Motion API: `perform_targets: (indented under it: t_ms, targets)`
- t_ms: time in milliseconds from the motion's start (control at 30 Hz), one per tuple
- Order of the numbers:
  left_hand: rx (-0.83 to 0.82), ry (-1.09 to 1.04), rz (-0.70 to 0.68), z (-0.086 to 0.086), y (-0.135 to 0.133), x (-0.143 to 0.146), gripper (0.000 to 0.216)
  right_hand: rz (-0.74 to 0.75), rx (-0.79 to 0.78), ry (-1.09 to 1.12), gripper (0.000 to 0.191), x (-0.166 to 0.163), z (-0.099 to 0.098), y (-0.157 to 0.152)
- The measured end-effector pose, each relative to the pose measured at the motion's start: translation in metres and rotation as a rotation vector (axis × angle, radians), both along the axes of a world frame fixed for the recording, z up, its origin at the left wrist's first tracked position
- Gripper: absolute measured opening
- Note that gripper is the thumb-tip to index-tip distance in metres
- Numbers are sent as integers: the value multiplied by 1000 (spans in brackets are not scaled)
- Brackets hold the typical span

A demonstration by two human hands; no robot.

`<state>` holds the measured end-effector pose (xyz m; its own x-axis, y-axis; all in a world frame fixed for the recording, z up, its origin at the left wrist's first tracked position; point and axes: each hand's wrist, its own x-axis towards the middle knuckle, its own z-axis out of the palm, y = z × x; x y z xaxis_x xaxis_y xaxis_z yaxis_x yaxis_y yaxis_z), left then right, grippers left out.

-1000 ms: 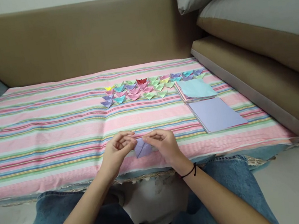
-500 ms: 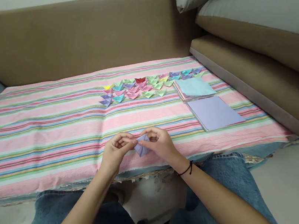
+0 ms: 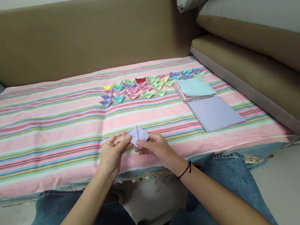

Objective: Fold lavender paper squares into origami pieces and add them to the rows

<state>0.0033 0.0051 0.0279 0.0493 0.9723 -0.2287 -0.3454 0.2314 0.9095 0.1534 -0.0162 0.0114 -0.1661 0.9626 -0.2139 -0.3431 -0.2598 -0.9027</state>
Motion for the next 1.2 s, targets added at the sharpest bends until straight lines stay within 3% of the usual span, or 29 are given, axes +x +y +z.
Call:
perform_targets:
  t_ms: [167,333,633,867,1033,1200]
  targets:
    - [11,56,-63,0,-3,1,36,-181,92,-116,24,1,1,2]
    - [70,120,-140,1,-4,2,36,-216,176,-255,20,5,2,5]
    - [122,232,-253,2,0,0,22,-78,360,-484,28,12,5,3]
    - [239,336,-272,4,3,-4,24,-27,324,-391,22,11,2,4]
    - [186,237,-249,6,2,-3,24,0,255,-335,25,11,3,4]
    - [120,228,-245,7,2,-3,24,-17,300,-399,24,12,7,2]
